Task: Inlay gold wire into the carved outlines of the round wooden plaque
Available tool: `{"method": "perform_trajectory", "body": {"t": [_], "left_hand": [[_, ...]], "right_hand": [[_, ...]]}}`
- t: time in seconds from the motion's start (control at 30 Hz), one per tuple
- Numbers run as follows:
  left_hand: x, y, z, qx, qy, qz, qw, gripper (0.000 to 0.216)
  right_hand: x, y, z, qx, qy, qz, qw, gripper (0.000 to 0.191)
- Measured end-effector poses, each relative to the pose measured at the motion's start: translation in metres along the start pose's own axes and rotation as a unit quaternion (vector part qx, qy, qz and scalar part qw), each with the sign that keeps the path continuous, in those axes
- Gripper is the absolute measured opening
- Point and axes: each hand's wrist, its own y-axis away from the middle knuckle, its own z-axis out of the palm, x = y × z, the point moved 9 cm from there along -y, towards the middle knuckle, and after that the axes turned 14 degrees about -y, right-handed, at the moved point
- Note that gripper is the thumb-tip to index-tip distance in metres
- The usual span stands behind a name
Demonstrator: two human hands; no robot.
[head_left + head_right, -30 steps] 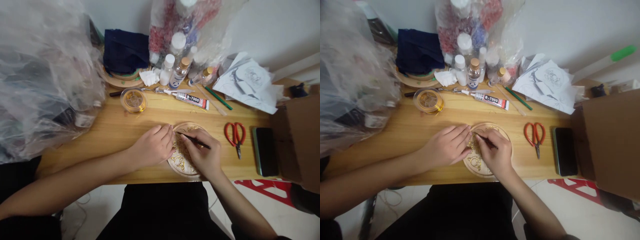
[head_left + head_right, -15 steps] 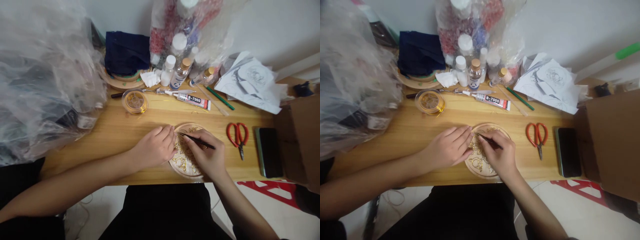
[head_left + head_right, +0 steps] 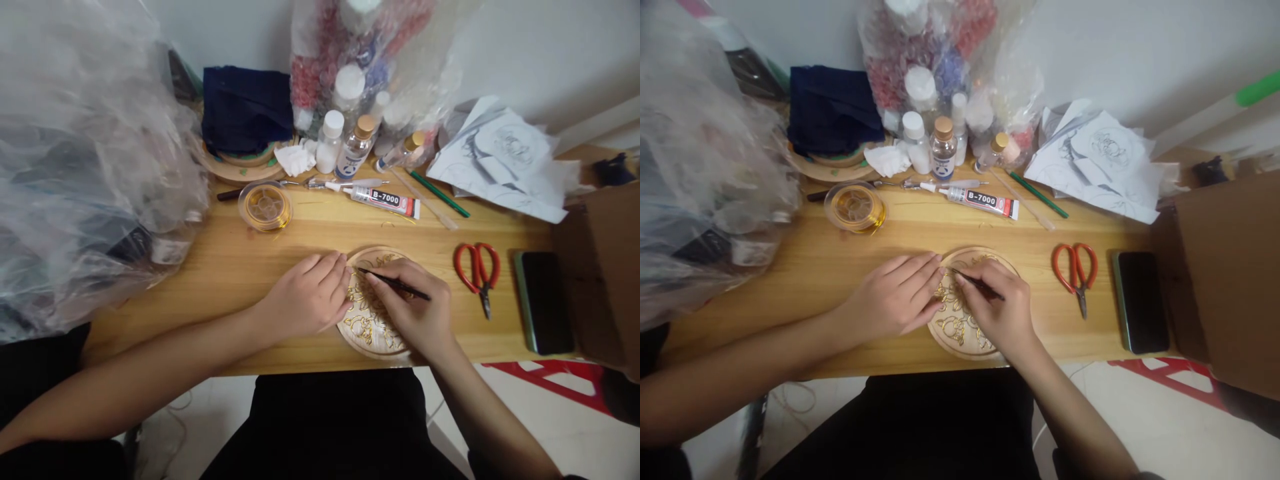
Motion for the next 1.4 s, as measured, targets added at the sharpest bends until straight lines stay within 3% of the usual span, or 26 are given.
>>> {"method": "perform_trajectory", "body": {"t": [0.23, 0.6, 0.87, 1.4], "left_hand": [[-0.001, -0.002, -0.001, -0.003, 0.010, 0.000, 1.000, 0.038], [-0.002, -0.005, -0.002, 0.000, 0.001, 0.000, 1.000, 0.038], [-0.003, -0.006, -0.002, -0.010, -0.002, -0.003, 1.000, 0.038], [-0.002, -0.007, -0.001, -0.014, 0.019, -0.005, 1.000, 0.035]], "right_hand": [[-0.004, -0.007, 0.002, -0.045, -0.034, -0.029, 0.998, 0.009], [-0.010, -0.029, 0.010, -0.210, -0.062, -0.104, 0.970, 0.016], [-0.005, -0.034, 0.009, -0.219, -0.088, -0.125, 0.964, 0.015], [0.006, -0.036, 0.009, -0.238, -0.127, -0.097, 0.958, 0.009]]}}
